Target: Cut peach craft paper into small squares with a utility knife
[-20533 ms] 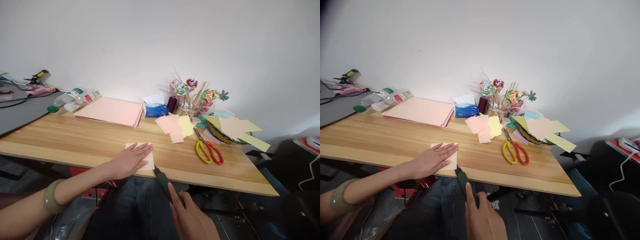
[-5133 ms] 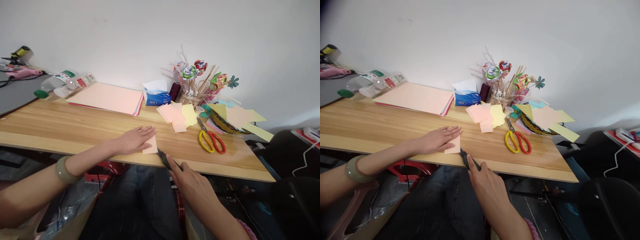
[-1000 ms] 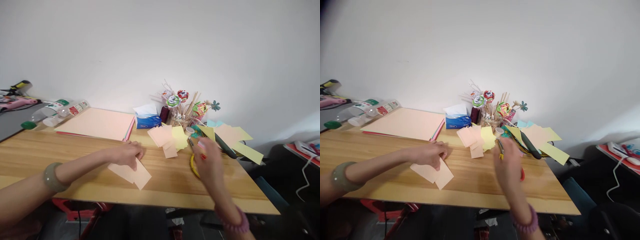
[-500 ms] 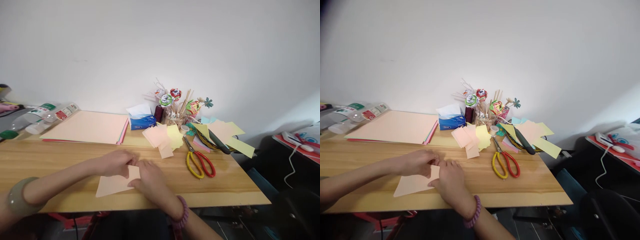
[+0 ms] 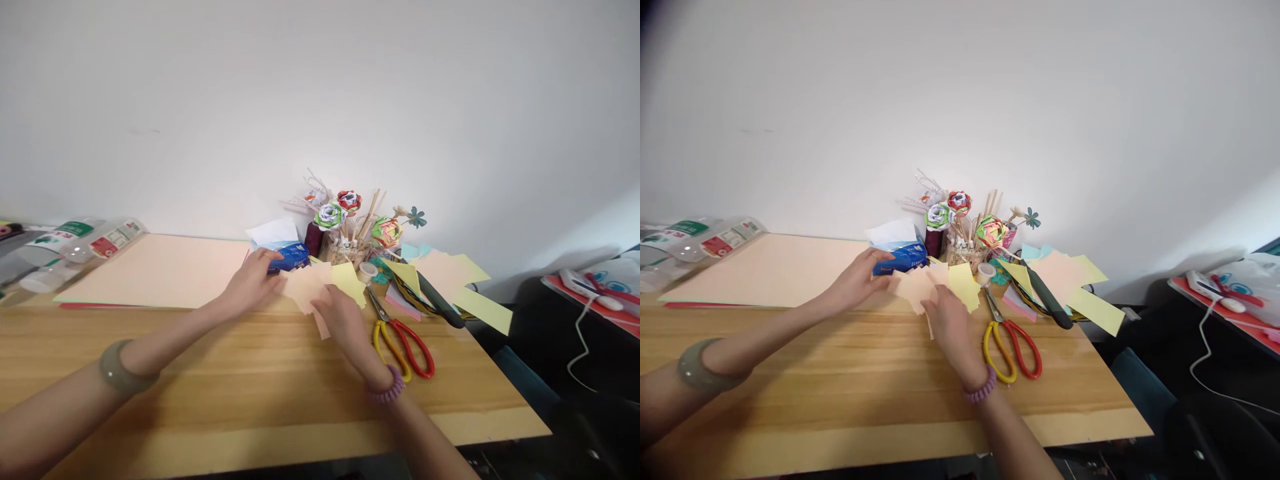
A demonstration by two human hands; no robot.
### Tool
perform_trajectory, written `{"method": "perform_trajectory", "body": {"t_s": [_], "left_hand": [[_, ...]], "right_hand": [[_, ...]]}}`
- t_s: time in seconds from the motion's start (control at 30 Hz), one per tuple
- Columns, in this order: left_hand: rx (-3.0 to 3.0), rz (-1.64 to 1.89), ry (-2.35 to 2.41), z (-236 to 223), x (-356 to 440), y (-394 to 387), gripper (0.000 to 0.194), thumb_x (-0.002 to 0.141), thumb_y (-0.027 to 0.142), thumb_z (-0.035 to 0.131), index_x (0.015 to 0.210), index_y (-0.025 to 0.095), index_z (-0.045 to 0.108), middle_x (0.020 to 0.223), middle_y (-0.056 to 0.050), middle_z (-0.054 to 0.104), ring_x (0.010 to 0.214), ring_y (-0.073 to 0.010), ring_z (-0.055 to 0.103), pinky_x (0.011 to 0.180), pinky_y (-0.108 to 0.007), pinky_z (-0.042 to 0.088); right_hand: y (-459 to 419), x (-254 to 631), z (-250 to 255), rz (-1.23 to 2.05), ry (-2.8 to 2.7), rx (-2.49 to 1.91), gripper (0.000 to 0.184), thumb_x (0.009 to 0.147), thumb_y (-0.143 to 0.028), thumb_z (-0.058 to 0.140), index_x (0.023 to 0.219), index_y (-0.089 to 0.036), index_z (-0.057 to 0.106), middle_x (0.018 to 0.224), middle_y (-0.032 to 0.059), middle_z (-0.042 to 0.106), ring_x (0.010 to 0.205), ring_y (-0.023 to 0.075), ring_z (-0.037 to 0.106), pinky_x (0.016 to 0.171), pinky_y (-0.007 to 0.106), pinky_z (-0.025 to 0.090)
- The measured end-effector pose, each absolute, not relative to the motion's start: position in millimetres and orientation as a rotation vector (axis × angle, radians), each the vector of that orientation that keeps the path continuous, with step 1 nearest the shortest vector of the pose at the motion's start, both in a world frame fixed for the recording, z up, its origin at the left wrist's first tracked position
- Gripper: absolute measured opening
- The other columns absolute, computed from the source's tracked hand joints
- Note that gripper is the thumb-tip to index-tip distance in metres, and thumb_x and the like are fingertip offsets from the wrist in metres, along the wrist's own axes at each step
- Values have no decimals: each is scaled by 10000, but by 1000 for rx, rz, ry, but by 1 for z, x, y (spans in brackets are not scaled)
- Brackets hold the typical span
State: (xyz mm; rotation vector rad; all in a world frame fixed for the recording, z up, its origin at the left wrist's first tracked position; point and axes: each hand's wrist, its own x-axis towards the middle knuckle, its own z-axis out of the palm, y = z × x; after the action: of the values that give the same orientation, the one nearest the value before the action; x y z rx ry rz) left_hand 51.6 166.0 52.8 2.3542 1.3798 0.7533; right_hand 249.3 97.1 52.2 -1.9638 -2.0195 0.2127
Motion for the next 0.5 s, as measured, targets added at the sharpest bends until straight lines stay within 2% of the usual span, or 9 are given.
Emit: {"method": "perform_trajectory", "body": {"t_s": [0.17, 0.27, 0.37, 0.43, 0.5], "left_hand": [[2281, 694, 1380, 20, 62, 169, 521, 782, 311, 553, 1251, 131, 416, 1261, -151, 490, 1200, -299, 439, 985, -421, 365], [2309, 667, 1311, 5, 70, 166, 470, 819, 335, 530, 1233, 131, 444, 1308, -146, 459, 1245, -289, 384, 1021, -426, 323], [2319, 639, 1257, 0, 81, 171, 279, 887, 328, 432, 1064, 162, 571, 1228, -109, 536, 1238, -256, 396, 1032, -402, 313], [2310, 626, 1258, 0, 88, 177, 220, 860, 277, 475, 1013, 171, 591, 1197, -106, 552, 1226, -265, 405, 1025, -417, 315], [2291, 623, 1270, 2, 94, 184, 337, 782, 233, 570, 1110, 158, 547, 1257, -131, 501, 1230, -300, 389, 1020, -459, 306]], "right_hand": [[122, 293, 60, -11, -1848, -2083, 440, 902, -336, 396, 1280, -112, 406, 1270, 170, 467, 1191, 279, 407, 949, 388, 313], [129, 308, 57, -15, -1785, -2191, 500, 888, -355, 417, 1287, -58, 365, 1244, 219, 463, 1169, 307, 429, 917, 406, 334], [129, 309, 53, 49, -1805, -2248, 526, 867, -394, 448, 1264, -57, 382, 1176, 206, 516, 1083, 302, 507, 818, 366, 396], [127, 307, 51, 62, -1833, -2260, 541, 862, -408, 451, 1274, -65, 376, 1193, 202, 510, 1087, 304, 507, 821, 364, 392], [125, 304, 50, 56, -1857, -2265, 562, 870, -425, 434, 1292, -61, 357, 1214, 215, 496, 1117, 314, 483, 860, 384, 368]]}}
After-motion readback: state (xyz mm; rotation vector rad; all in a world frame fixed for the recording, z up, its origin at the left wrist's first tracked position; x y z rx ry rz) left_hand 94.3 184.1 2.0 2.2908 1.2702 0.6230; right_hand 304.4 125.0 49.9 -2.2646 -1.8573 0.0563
